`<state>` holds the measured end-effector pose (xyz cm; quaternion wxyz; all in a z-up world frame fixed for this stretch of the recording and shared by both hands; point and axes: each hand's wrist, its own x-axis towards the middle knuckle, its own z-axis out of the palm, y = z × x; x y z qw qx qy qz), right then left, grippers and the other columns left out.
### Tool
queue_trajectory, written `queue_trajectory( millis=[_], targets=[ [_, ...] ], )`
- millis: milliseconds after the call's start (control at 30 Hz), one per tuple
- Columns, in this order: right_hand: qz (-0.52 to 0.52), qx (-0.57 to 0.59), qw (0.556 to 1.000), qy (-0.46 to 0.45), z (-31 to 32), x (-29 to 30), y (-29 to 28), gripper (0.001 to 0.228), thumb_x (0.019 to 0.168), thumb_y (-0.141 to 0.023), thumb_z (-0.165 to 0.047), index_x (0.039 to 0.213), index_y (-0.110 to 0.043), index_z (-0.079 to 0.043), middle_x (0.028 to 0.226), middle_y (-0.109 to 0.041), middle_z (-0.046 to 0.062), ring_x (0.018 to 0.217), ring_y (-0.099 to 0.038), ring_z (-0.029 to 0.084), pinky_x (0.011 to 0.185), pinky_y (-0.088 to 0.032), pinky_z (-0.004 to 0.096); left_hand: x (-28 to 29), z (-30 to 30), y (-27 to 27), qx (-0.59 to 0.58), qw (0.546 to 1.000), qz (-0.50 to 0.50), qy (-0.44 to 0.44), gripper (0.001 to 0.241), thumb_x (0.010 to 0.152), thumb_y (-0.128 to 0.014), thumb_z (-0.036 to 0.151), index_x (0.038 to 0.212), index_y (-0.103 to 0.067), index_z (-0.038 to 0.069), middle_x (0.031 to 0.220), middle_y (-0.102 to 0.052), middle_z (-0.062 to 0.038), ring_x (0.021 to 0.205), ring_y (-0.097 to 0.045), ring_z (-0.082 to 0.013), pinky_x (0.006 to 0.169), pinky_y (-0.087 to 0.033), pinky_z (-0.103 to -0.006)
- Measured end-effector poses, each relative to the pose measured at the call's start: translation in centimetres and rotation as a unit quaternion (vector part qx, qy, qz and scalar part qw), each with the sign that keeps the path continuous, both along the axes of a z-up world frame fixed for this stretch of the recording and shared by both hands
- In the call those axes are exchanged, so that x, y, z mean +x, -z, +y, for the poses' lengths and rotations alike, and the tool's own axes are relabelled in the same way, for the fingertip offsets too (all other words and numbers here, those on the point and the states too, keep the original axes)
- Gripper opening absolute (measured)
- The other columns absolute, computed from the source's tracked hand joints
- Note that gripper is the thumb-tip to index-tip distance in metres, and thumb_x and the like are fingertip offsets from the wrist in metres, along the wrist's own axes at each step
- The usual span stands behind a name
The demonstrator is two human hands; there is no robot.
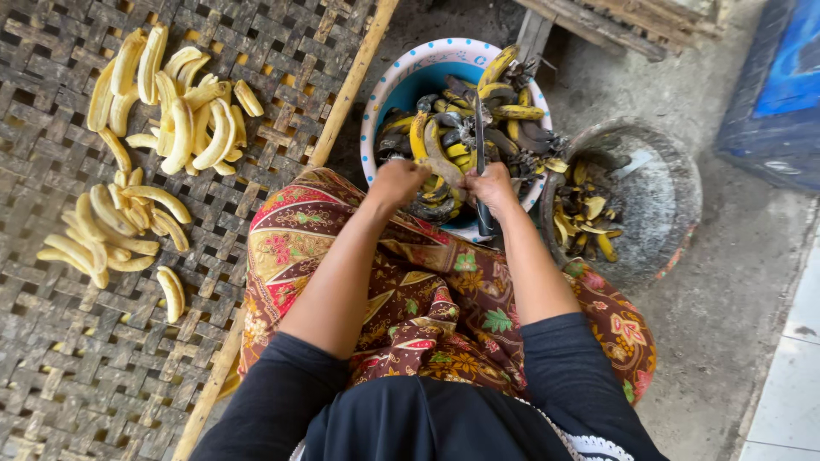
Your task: The person peels bananas with a knife and by hand, placing the fruit on a wooden rack and the peels into a bucket.
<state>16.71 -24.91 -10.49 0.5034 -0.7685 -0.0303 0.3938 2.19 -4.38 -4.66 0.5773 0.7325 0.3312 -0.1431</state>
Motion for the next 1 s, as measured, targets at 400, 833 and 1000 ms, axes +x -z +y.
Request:
queue_trajectory(
  millis=[400, 833, 1000],
  targets=[
    [-0.553, -0.066, 0.804, -0.208, -0.9, -6.3, -18.5, 0.037, 0.121, -0.040, -0.031, 0.153, -0.039, -0.012, 0.116, -0.070, 0.020, 0.094, -0.073, 0.033, 0.080, -0.062, 0.041, 0.5, -4.9, -3.3, 0.082, 0.975, -0.198, -0.051, 0.040, 0.094, -0.067, 0.030, 0.124, -0.055, 0.007, 0.088, -0.072, -0.021, 0.081, -0.074, -0.0362, 0.072, -0.056, -0.0460],
    [-0.543, -0.033, 0.815, -0.199, -0.9, -9.4, -17.0, 0.048, 0.111, -0.047, -0.026, 0.154, -0.029, -0.015, 0.141, -0.064, 0.018, 0.105, -0.072, 0.043, 0.087, -0.059, 0.048, -1.7, -7.8, -9.1, 0.303, 0.945, -0.100, 0.073, 0.029, 0.096, -0.059, 0.017, 0.122, -0.052, 0.006, 0.106, -0.065, -0.028, 0.096, -0.069, -0.0443, 0.082, -0.055, -0.0529],
    [-0.504, -0.050, 0.843, -0.180, -0.9, -8.3, -14.4, 0.038, 0.113, -0.039, -0.030, 0.146, -0.035, -0.013, 0.134, -0.069, 0.015, 0.092, -0.075, 0.041, 0.092, -0.053, 0.056, -1.5, -7.8, -9.7, 0.346, 0.930, -0.079, 0.092, 0.031, 0.093, -0.059, 0.013, 0.123, -0.052, 0.007, 0.104, -0.064, -0.026, 0.095, -0.068, -0.0413, 0.080, -0.055, -0.0514]
  ],
)
